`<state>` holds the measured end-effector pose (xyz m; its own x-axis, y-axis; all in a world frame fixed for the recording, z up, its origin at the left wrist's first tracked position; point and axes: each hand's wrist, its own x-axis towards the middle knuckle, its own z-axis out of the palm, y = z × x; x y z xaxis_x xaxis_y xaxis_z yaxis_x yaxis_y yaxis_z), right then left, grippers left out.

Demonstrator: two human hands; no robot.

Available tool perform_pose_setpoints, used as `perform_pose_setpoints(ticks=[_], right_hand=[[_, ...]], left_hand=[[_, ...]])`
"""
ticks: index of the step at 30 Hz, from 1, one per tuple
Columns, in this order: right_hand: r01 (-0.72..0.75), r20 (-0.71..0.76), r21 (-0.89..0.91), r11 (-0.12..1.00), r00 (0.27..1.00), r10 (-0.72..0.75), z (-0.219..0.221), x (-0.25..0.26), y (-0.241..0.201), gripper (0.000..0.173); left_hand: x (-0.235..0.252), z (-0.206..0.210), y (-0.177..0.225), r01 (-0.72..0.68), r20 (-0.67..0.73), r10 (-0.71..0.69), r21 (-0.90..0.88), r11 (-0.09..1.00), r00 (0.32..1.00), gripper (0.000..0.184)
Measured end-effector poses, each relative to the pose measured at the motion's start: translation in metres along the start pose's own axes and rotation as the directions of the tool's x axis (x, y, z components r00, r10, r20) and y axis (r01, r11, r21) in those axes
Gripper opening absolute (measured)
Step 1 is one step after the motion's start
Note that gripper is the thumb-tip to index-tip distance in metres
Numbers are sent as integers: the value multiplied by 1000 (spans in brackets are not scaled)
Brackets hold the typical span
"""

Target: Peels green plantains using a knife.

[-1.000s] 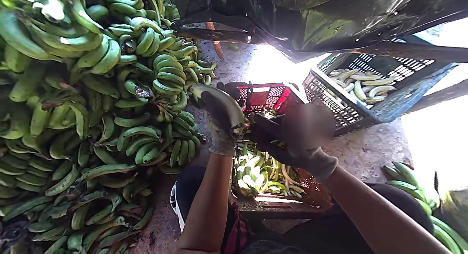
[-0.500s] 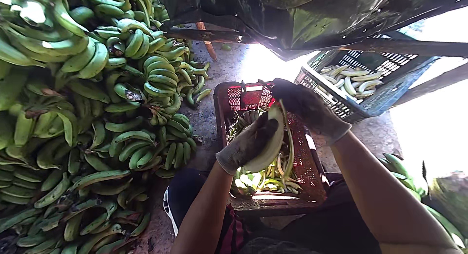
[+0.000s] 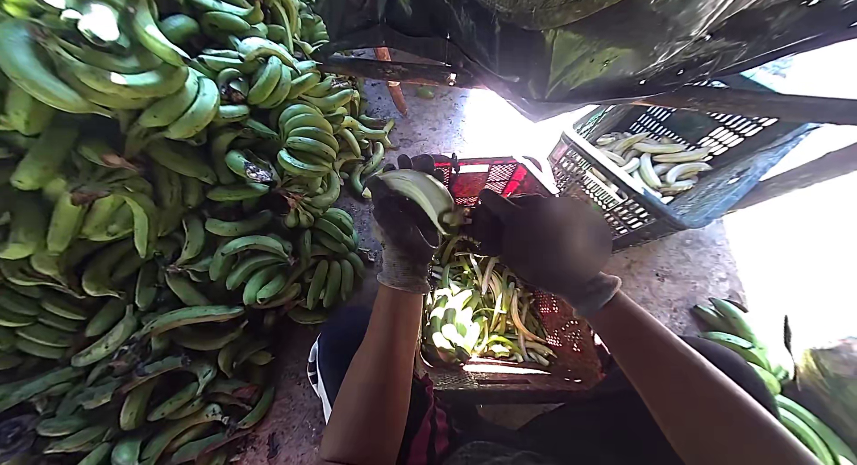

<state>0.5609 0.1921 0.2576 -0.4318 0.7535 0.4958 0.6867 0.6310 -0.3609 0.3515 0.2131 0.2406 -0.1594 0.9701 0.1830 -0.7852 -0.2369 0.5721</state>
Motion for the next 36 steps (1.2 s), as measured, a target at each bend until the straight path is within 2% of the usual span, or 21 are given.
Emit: perform_pose_setpoints(ticks=[4, 6, 7, 10, 12, 15, 17, 19, 21, 23, 25, 26, 28, 30, 32, 36], right_hand=[[-101, 60, 54, 993, 993, 98, -12, 9, 2, 59], [-144, 74, 76, 987, 988, 138, -16, 9, 11, 54], [-129, 62, 75, 989, 990, 125, -17, 9, 14, 53], [-44, 47, 10, 999, 998, 44, -15, 5, 24, 59], [-57, 80, -23, 998, 995, 58, -11, 4, 27, 61], [-239, 163, 57, 969, 960, 227, -17, 13, 31, 53], [-411, 258, 198, 890, 898, 358, -21, 18, 41, 42], [-504, 328, 265, 822, 849, 415, -15, 16, 52, 45], [-431, 301, 261, 864, 887, 351, -13, 13, 44, 43], [-256, 242, 155, 954, 946, 214, -12, 7, 29, 47], [-62, 209, 64, 996, 977, 48, -7, -1, 19, 60], [25, 188, 28, 999, 982, -30, -3, -6, 18, 63], [153, 121, -9, 988, 981, -151, 1, -12, 18, 58], [220, 43, -67, 973, 975, -217, -1, -11, 16, 50], [224, 2, -128, 966, 974, -226, -5, -11, 14, 45], [174, 23, -127, 976, 985, -173, -4, -13, 12, 50]], left_hand=[[-16, 16, -4, 6, 174, -19, 76, 997, 984, 47], [-20, 19, -4, 47, 233, -82, 150, 988, 969, 49], [-22, 18, -3, 87, 212, -134, 218, 972, 968, 50], [-29, 17, -4, 221, 8, -262, 511, 831, 965, 49], [-33, 16, -6, 264, -71, -295, 676, 688, 953, 52], [-38, 17, 1, 181, 38, -415, 861, 476, 909, 50], [-37, 24, -5, 133, 103, -510, 904, 405, 854, 51], [-36, 27, -13, 188, 59, -562, 909, 371, 825, 55], [-34, 20, -14, 313, -60, -520, 856, 413, 852, 53], [-32, 10, -7, 435, -164, -458, 687, 583, 874, 45], [-26, 6, -1, 420, -157, -401, 522, 742, 903, 36], [-20, 5, 1, 442, -138, -425, 414, 796, 895, 41], [-11, 0, 4, 512, -76, -508, 200, 835, 858, 53], [-6, -4, 9, 485, -13, -486, 113, 867, 874, 53], [-7, -1, 12, 438, -32, -437, 98, 894, 899, 52], [-8, 14, 15, 391, -115, -377, 157, 907, 919, 50]])
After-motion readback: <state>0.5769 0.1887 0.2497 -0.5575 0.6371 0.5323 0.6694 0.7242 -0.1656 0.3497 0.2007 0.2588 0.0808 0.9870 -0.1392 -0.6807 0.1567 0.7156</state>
